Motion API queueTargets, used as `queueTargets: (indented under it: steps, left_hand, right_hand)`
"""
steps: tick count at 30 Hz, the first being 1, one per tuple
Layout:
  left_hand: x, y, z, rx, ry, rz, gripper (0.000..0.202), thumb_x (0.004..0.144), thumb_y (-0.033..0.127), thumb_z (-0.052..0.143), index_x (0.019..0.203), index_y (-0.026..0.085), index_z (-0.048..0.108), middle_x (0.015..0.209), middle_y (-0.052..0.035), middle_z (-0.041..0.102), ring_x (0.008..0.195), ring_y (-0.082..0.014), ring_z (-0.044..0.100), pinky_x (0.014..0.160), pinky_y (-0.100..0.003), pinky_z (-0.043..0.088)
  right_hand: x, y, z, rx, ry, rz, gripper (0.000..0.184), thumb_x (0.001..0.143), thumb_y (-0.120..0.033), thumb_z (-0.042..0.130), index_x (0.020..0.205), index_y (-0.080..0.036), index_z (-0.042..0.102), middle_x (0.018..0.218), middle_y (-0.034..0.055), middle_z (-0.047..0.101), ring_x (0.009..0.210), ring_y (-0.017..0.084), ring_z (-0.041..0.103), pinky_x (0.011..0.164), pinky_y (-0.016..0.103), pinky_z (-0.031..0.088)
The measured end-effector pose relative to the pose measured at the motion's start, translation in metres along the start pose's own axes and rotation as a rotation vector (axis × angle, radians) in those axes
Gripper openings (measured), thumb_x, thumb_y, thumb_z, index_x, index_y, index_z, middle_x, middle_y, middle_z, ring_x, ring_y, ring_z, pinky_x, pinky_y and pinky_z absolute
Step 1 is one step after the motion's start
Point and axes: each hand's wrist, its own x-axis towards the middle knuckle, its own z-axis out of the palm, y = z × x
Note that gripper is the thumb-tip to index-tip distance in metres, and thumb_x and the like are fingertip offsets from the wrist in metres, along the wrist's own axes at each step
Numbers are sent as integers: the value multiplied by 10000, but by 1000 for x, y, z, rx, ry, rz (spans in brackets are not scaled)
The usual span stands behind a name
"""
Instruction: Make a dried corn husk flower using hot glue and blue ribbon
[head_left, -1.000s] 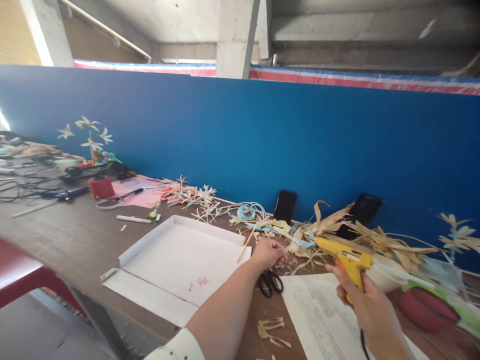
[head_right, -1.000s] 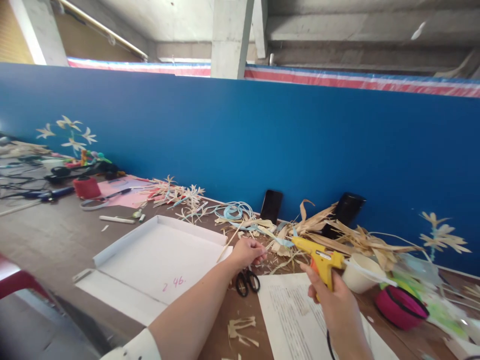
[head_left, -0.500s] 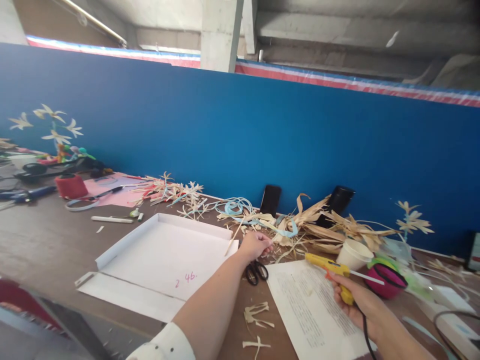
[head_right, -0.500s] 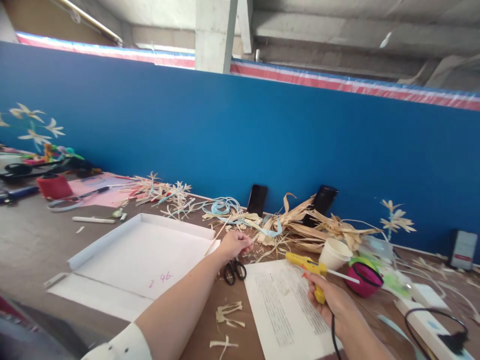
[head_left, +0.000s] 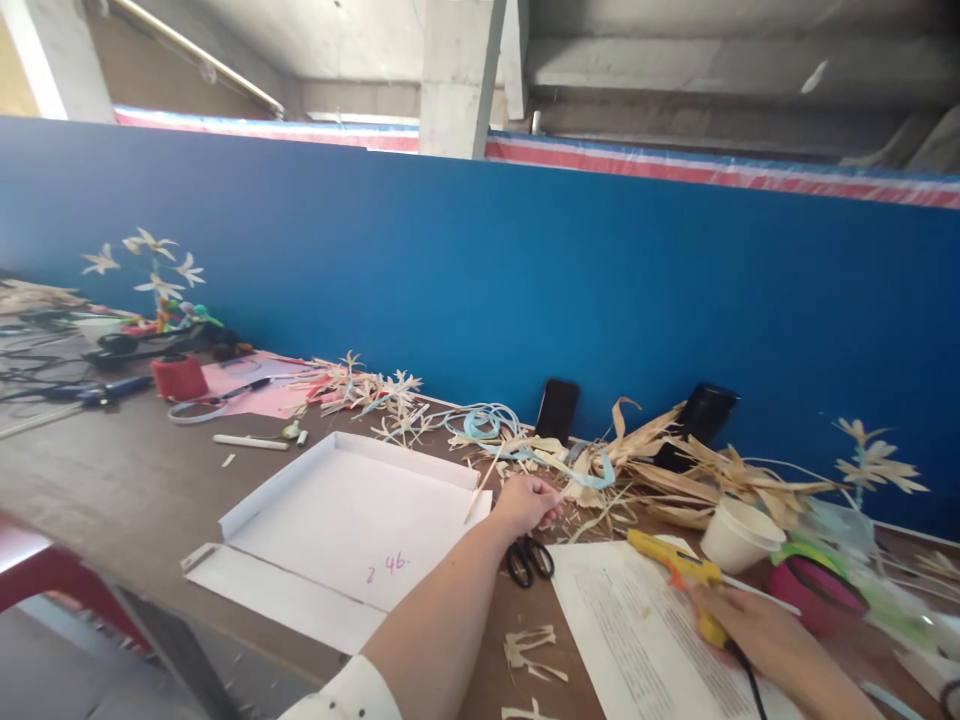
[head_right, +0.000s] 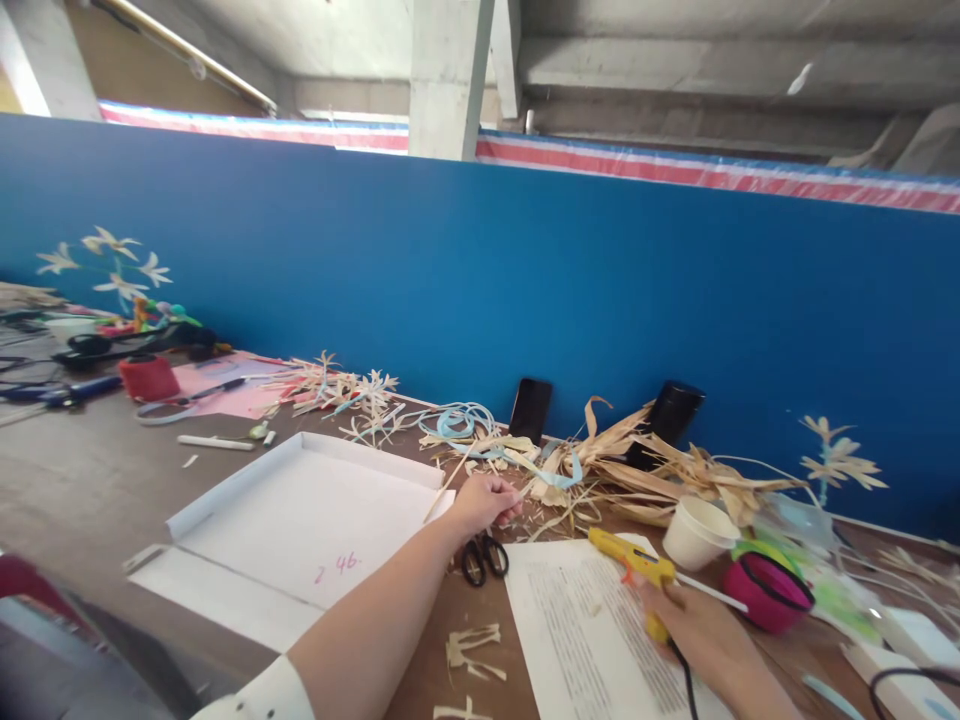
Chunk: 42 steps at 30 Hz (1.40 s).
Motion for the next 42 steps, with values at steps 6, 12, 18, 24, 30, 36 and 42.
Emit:
queueTargets:
  steps: [6, 12, 18, 24, 30, 36, 42]
  left_hand:
    - [2, -3, -1, 15, 7, 33, 160, 724, 256, 575, 659, 121, 632, 595, -12, 614, 470, -70, 490, 491, -186, 419]
    - [0, 3, -3, -39, 66, 55, 149, 715, 220, 565, 621, 112, 602, 517, 5, 553, 437, -59, 458, 454, -170, 379]
    - [3, 1, -3, -41, 152, 64, 129, 706, 226, 558, 662, 116, 609, 541, -1, 568, 457, -69, 483, 453, -170, 383]
    - [6, -5, -5, 33, 168, 76, 161, 705, 265, 547, 679, 123, 618, 607, -22, 608, 519, -92, 523, 514, -194, 427]
    - [5, -10, -4, 205, 141, 123, 231, 715, 326, 528, 711, 125, 642, 597, -23, 606, 512, -98, 508, 504, -201, 408]
    - [2, -10, -6, 288, 105, 151, 241, 716, 330, 516, 734, 130, 647, 607, -16, 608, 535, -100, 518, 522, -200, 405]
    - [0, -8, -6, 331, 69, 174, 233, 713, 320, 512, 715, 134, 652, 574, -4, 583, 523, -94, 504, 504, -189, 386]
  right_hand:
    - [2, -38, -8, -165, 78, -68, 258, 640, -505, 608, 748, -284, 686, 711, 57, 677, 575, 239, 614, 477, 331, 445]
    - [10, -105, 81, 766, -33, 175, 292, 574, -269, 669, 855, -193, 641, 734, 11, 640, 513, 85, 526, 370, 160, 342]
    - [42, -101, 143, 985, -4, 306, 211, 569, -260, 664, 736, -157, 586, 561, -33, 555, 427, 67, 450, 326, 150, 293]
    - [43, -84, 156, 1027, 11, 237, 303, 594, -366, 666, 830, -179, 635, 817, 16, 649, 452, 69, 429, 321, 179, 280]
    - [47, -79, 152, 997, -11, 185, 360, 592, -455, 682, 831, -187, 659, 873, 20, 659, 450, 57, 427, 321, 173, 247]
    - [46, -82, 147, 944, -36, 243, 277, 577, -438, 694, 706, -200, 641, 780, 15, 645, 435, 72, 417, 307, 191, 221]
    - [44, -82, 142, 931, -68, 283, 240, 533, -385, 737, 641, -200, 628, 676, 4, 617, 440, 83, 407, 320, 200, 207]
